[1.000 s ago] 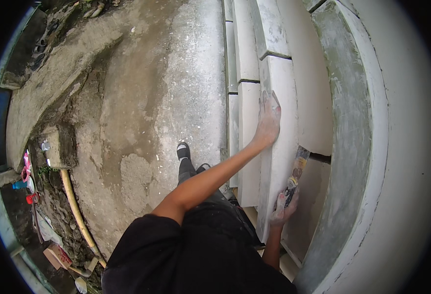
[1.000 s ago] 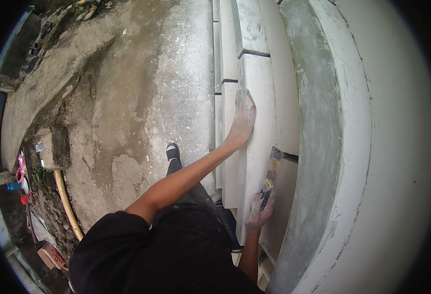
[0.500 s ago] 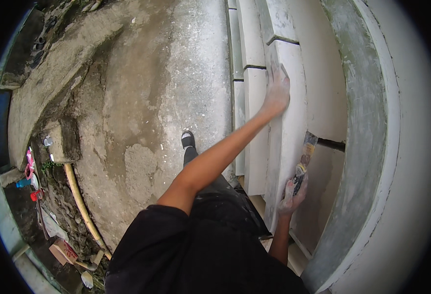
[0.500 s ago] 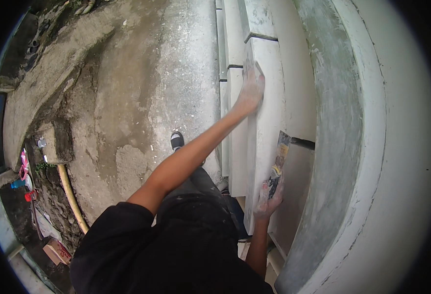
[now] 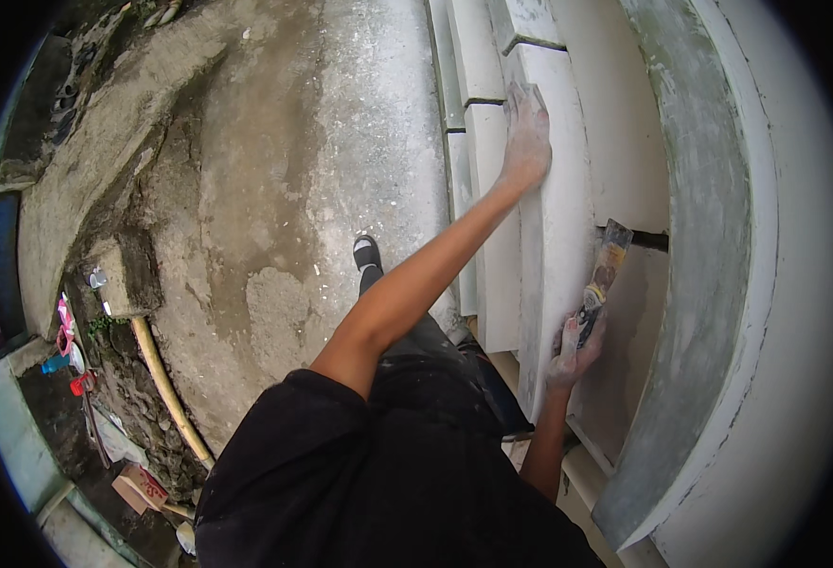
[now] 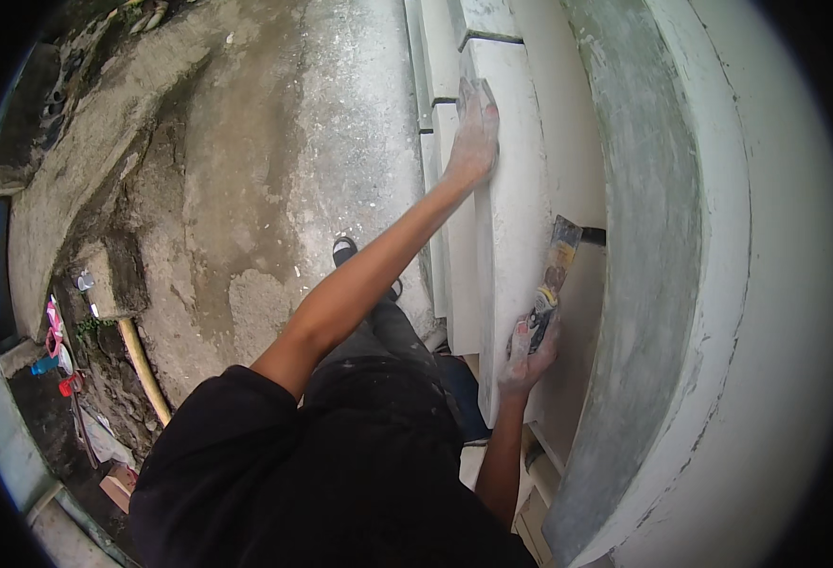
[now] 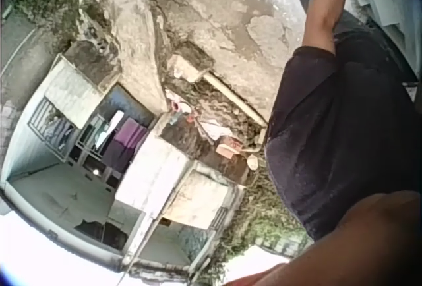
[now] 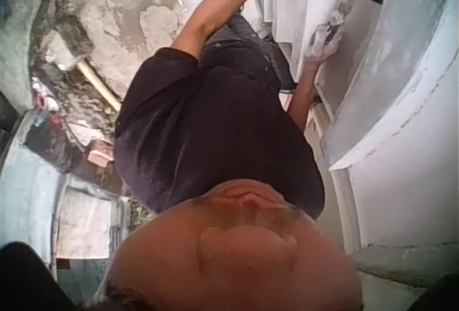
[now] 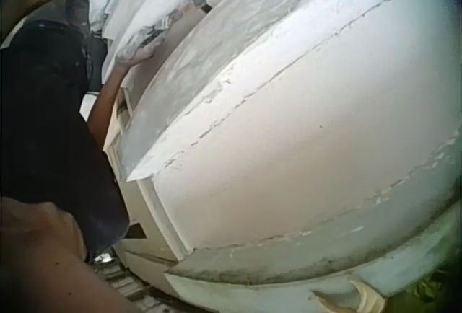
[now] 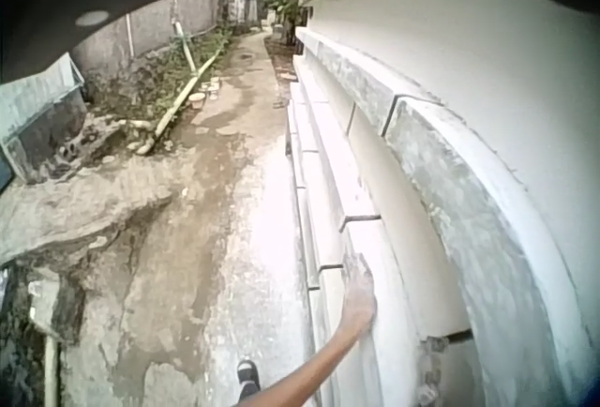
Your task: The person is using a metal scraper to apply and smooth out plaster or putty on a concrete architectural feature.
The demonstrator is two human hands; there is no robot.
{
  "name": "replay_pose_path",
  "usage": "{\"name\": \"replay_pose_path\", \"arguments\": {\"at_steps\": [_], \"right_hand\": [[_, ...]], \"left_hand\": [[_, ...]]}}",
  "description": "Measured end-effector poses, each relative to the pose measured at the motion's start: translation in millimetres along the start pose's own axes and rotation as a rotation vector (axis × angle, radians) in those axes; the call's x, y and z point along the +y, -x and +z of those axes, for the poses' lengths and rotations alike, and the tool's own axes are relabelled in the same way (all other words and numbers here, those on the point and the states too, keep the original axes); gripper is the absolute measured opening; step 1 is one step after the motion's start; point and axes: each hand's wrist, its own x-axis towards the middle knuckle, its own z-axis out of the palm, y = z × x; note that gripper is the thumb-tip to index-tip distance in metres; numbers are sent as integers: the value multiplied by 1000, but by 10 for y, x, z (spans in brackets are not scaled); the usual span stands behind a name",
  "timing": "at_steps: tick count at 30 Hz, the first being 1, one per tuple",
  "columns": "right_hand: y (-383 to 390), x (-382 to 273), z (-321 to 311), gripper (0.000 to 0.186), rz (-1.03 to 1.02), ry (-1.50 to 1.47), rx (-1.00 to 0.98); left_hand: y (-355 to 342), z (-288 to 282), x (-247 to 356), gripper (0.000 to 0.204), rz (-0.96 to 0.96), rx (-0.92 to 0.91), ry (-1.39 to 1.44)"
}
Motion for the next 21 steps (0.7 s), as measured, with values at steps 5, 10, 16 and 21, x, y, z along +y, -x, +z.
{"name": "replay_pose_path", "arguments": {"at_steps": [5,10,16,21], "right_hand": [[30,55,11,48,148,-210,46],[-3,20,164,43,169,-369,108],[-26,135,57,40,134,-416,110],[1,50,55,42,186,-438,72]], "left_hand": [[1941,431,466,59,-273,-106,-46],[242,47,-53,63,-104,-4,-42],[2089,480,288,56,-186,-122,-118],[688,103,185,56,-136,-110,11]]}}
